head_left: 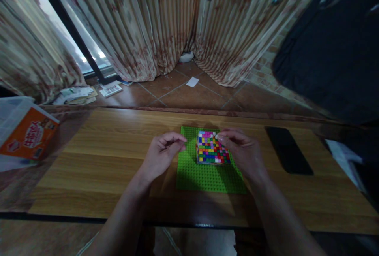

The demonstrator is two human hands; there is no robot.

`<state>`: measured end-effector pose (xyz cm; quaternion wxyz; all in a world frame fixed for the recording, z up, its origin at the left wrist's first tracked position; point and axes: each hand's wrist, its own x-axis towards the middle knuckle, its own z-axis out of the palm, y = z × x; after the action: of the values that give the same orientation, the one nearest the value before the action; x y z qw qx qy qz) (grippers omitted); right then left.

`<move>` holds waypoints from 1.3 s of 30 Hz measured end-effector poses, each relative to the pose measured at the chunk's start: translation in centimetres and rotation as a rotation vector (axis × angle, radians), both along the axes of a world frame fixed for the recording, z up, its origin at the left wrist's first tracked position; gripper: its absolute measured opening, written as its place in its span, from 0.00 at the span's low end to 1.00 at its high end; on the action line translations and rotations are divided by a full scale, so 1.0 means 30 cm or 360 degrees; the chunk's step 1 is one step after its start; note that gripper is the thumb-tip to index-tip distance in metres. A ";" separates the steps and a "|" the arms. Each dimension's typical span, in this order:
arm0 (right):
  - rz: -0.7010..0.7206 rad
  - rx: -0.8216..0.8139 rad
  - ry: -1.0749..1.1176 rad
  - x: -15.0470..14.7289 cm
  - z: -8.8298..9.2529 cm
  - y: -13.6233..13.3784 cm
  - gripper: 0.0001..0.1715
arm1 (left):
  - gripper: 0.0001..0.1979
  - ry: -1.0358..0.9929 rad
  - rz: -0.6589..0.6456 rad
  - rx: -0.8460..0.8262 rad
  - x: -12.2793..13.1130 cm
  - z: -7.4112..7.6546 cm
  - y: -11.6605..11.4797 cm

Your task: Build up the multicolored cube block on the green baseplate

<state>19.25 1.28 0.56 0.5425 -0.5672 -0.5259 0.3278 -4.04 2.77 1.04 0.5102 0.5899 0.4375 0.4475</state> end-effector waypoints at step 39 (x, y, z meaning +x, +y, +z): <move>0.0086 -0.0527 0.0395 -0.006 -0.022 0.040 0.21 | 0.08 0.0668 0.0592 0.0086 -0.192 -0.033 0.076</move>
<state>19.09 2.47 -0.09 0.4935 -0.5895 -0.4091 0.4915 -9.81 5.05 0.04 0.3017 0.5927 0.6223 0.4128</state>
